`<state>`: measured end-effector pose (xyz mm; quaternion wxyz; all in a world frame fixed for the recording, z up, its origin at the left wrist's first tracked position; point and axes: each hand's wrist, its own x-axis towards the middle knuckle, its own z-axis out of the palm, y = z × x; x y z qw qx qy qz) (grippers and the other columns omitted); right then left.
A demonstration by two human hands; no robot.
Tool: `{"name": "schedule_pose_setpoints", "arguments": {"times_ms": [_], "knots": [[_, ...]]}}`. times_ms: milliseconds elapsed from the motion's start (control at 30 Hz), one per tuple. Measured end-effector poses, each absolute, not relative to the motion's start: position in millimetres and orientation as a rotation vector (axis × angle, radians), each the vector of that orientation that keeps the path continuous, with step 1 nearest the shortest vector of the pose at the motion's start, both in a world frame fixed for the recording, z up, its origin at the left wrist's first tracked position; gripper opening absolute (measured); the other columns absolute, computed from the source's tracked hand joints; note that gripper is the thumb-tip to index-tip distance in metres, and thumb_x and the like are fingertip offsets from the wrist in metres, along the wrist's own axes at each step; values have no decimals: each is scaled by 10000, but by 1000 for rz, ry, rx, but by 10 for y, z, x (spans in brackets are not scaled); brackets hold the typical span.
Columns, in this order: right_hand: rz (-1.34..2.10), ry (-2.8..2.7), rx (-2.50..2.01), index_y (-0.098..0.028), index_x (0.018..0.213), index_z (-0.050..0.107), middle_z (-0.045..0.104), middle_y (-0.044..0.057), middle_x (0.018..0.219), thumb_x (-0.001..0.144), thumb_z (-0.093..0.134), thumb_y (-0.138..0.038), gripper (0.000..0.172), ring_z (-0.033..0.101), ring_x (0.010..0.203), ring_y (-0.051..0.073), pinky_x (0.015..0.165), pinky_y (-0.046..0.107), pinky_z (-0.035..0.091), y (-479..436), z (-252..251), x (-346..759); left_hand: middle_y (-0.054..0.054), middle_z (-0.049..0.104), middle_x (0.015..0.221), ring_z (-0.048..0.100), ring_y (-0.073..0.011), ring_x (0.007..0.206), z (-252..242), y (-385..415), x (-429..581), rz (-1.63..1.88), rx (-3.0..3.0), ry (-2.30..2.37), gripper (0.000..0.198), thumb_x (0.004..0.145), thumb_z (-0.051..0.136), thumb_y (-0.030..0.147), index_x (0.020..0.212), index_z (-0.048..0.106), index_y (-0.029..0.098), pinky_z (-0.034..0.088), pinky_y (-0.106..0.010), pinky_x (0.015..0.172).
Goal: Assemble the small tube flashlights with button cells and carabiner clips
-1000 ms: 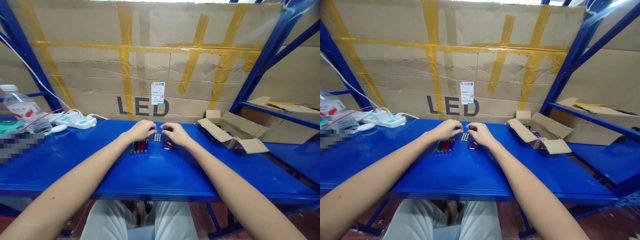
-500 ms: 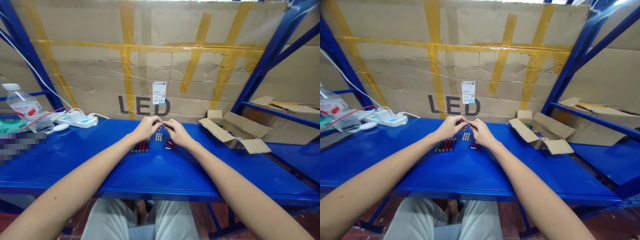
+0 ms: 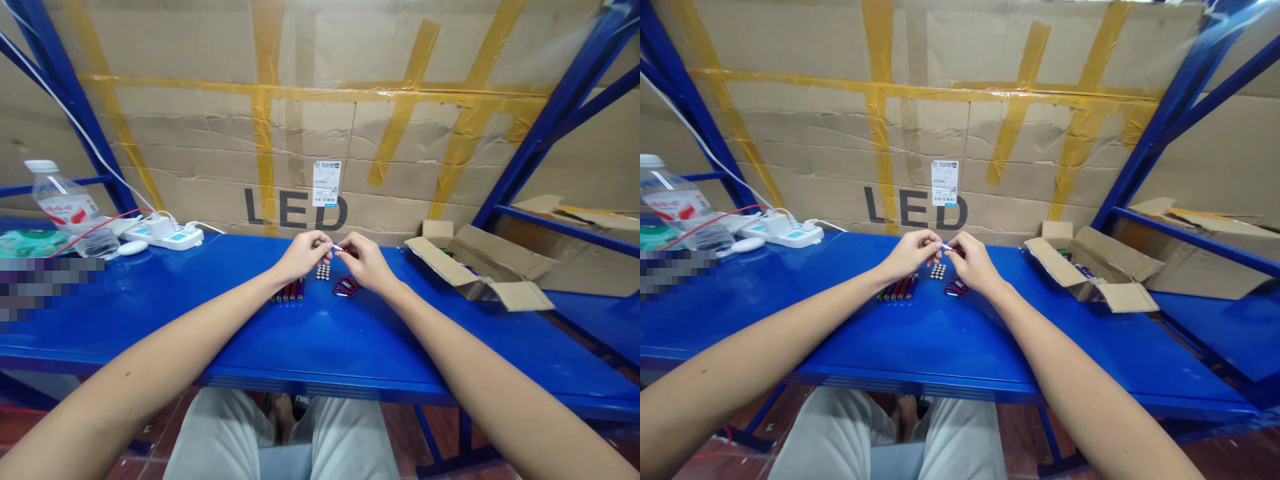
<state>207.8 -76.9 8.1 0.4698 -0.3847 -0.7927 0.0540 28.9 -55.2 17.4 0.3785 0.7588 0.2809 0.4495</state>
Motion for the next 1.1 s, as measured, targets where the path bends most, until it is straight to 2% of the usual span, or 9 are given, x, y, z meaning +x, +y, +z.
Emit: {"name": "schedule_pose_setpoints", "arguments": {"times_ms": [133, 200, 267, 400, 533, 667, 733, 967, 1100], "knots": [[305, -1976, -1006, -179, 751, 581, 611, 32, 711, 891, 500, -281, 191, 524, 684, 161, 642, 290, 407, -792, 116, 2070, -24, 653, 697, 617, -95, 607, 163, -554, 284, 1178, 2026, 705, 88, 886, 560, 190, 853, 602, 120, 502, -225, 599], [374, -1972, -1005, -177, 758, 580, 618, 31, 725, 882, 507, -305, 192, 533, 695, 161, 646, 290, 417, -780, 110, 2075, -25, 657, 698, 625, -103, 618, 167, -560, 285, 1175, 2053, 699, 95, 884, 562, 201, 847, 603, 124, 509, -234, 615], [432, -1918, -985, -181, 808, 562, 629, 24, 777, 822, 606, -341, 167, 557, 724, 163, 668, 293, 441, -758, 92, 2081, -27, 661, 697, 628, -109, 622, 177, -568, 288, 1168, 2070, 691, 100, 881, 566, 209, 846, 606, 125, 510, -241, 620], [612, -1828, -928, -205, 854, 495, 650, 15, 820, 706, 749, -362, 333, 620, 786, 181, 706, 308, 486, -736, 71, 2088, -32, 669, 704, 639, -117, 630, 187, -573, 291, 1160, 2065, 695, 107, 879, 565, 215, 846, 610, 124, 507, -246, 618], [774, -1757, -920, -197, 787, 499, 653, 12, 748, 700, 749, -340, 301, 627, 717, 165, 661, 299, 483, -765, 106, 2085, -28, 666, 698, 625, -112, 612, 181, -570, 285, 1133, 2100, 705, 117, 881, 556, 218, 841, 617, 127, 496, -242, 601], [876, -1711, -949, -191, 772, 515, 553, -48, 566, 700, 743, -340, 281, 467, 468, 93, 467, 240, 354, -789, 138, 2094, -21, 656, 676, 608, -105, 589, 185, -583, 280, 1122, 2125, 710, 118, 886, 550, 225, 841, 611, 135, 490, -237, 585], [917, -1706, -955, -191, 773, 520, 520, -62, 522, 706, 733, -352, 275, 415, 422, 80, 427, 230, 307, -790, 143, 2102, -20, 654, 678, 604, -103, 582, 191, -589, 281, 1114, 2132, 706, 117, 887, 552, 232, 840, 607, 139, 490, -238, 583], [897, -1696, -970, -193, 770, 528, 583, -33, 563, 719, 704, -353, 243, 428, 416, 84, 413, 234, 323, -776, 128, 2078, -26, 652, 701, 605, -98, 579, 186, -580, 292, 1108, 2106, 711, 103, 888, 538, 217, 841, 588, 141, 486, -228, 568], [728, -1746, -984, -186, 786, 560, 684, 25, 715, 753, 671, -333, 186, 540, 540, 121, 510, 260, 425, -745, 89, 2051, -15, 646, 688, 599, -93, 563, 164, -572, 292, 1132, 2085, 743, 94, 898, 523, 217, 856, 571, 147, 462, -204, 527]]}}
